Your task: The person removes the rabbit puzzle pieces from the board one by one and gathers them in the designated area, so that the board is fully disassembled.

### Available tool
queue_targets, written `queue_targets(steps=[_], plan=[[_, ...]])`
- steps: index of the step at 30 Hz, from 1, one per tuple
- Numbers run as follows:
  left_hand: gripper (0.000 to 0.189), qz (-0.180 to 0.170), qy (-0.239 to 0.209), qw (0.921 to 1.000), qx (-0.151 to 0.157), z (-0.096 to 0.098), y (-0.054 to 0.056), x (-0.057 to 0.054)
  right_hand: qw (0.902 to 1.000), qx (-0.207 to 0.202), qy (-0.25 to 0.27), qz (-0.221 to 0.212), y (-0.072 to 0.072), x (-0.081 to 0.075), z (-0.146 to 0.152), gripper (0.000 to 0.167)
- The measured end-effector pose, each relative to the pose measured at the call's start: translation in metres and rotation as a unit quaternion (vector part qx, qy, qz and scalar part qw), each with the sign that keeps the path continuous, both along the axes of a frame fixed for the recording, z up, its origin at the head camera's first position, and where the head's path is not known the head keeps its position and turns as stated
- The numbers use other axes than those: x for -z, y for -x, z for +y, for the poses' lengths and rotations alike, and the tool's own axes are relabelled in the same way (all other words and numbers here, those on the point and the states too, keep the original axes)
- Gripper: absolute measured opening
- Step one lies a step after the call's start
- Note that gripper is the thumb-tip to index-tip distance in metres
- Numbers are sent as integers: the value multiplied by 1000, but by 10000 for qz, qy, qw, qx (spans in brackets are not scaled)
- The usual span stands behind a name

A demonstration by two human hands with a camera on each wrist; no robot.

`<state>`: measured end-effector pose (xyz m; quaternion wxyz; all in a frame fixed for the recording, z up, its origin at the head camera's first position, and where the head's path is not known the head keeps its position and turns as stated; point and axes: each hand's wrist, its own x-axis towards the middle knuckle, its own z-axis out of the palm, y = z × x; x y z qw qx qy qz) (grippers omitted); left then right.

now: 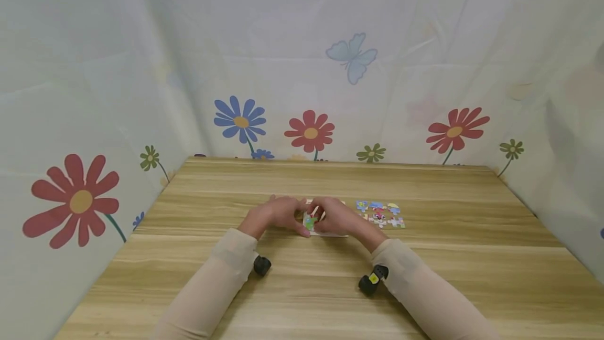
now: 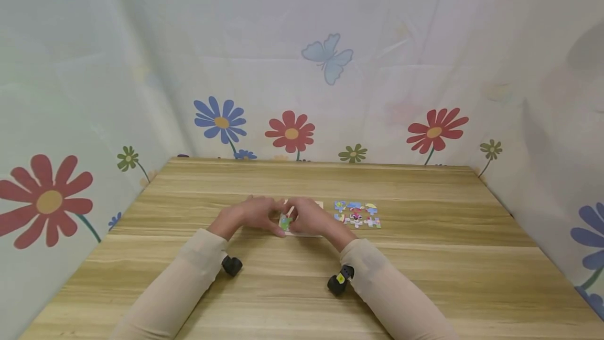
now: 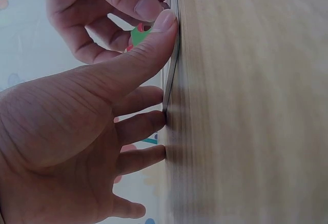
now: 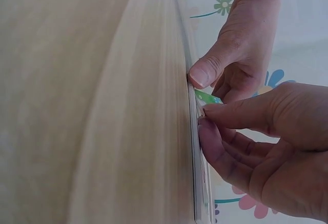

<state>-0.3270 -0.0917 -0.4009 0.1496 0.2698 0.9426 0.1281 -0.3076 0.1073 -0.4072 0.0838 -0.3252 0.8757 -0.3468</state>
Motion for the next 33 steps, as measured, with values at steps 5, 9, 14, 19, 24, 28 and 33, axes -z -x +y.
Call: queue_targets(steps=[5,9,14,19,24,28,33], plan=[[77,10,4,10000,-23,0,-1,0,10000,16,37,-12,-1,0,0,28],[79,14,24,10000,28,0,-1,0,9999,117,34,-86,-2,-1,0,30],[81,20,27,10000,-5,0,-1,-1,9995,204,68,-230,0,-2,1,33],[83,5,30,10000,-48,0,0,-1,9993,164,211,-251,2,-4,7,32],[84,-16,127,9999,-43,1,0,0,9992,124,314,-192,2,-10,20,31],[84,3,174,9998,-47,2,0,0,9989,247,277,-302,2,-14,37,32],[83,-25,126,9999,-79,2,-2,-1,9976,566,128,-375,2,-16,64,33]])
